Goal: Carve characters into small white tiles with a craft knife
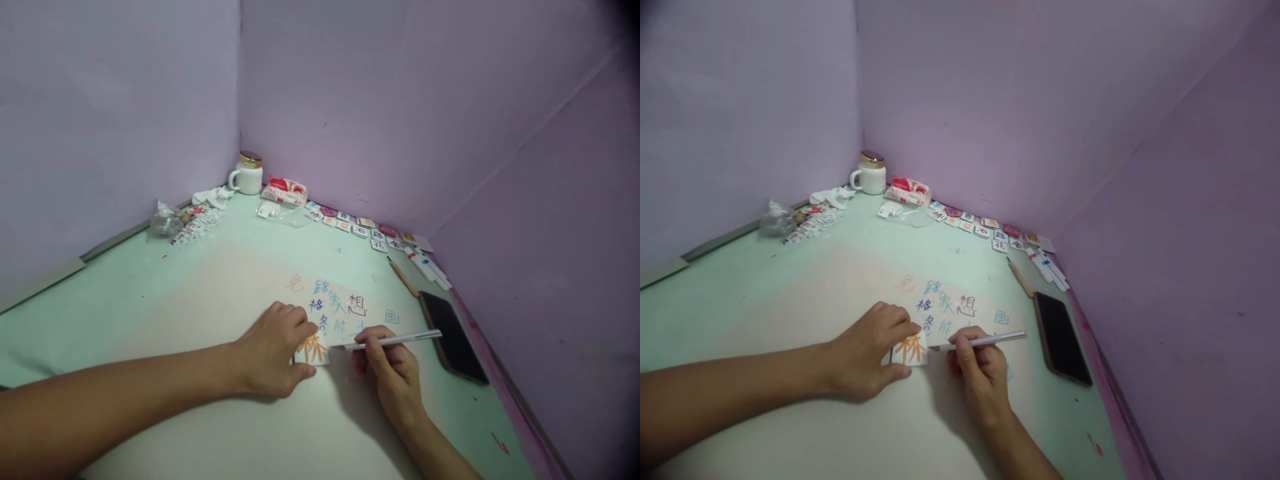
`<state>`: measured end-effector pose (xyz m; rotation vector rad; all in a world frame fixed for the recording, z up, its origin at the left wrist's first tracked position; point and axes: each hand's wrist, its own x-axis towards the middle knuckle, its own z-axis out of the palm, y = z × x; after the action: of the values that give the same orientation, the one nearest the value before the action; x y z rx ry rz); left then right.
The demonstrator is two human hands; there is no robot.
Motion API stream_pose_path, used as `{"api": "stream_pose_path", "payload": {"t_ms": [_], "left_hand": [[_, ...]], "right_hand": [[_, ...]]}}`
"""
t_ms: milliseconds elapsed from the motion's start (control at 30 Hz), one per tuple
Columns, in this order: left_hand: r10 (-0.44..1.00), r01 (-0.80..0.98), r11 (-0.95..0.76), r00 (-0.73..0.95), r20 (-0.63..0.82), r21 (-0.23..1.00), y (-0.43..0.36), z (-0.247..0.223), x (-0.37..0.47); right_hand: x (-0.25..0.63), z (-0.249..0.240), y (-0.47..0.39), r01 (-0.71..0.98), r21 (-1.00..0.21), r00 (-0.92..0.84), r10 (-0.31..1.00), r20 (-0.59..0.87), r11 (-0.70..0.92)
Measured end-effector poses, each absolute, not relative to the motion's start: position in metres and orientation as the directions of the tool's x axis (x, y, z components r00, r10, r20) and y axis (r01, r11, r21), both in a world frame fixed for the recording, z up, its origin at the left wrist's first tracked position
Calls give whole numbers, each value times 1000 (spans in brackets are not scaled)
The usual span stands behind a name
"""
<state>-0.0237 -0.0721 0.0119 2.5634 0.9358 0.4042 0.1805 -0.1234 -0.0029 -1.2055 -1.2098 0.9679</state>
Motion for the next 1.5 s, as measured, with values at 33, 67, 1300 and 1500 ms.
{"api": "stream_pose_path", "payload": {"t_ms": [33, 67, 1300, 1500], "left_hand": [[663, 552, -706, 736, 139, 444, -72, 12, -24], [662, 549, -707, 735, 146, 446, -73, 12, -24], [653, 516, -704, 740, 161, 487, -70, 11, -26], [662, 532, -698, 735, 148, 480, -69, 13, -27]], "right_hand": [[179, -3, -124, 49, -989, 164, 976, 145, 139], [178, -3, -124, 36, -989, 186, 972, 145, 140], [181, -9, -120, 150, -964, 167, 955, 244, 220], [179, -12, -121, 176, -950, 123, 951, 283, 260]]}}
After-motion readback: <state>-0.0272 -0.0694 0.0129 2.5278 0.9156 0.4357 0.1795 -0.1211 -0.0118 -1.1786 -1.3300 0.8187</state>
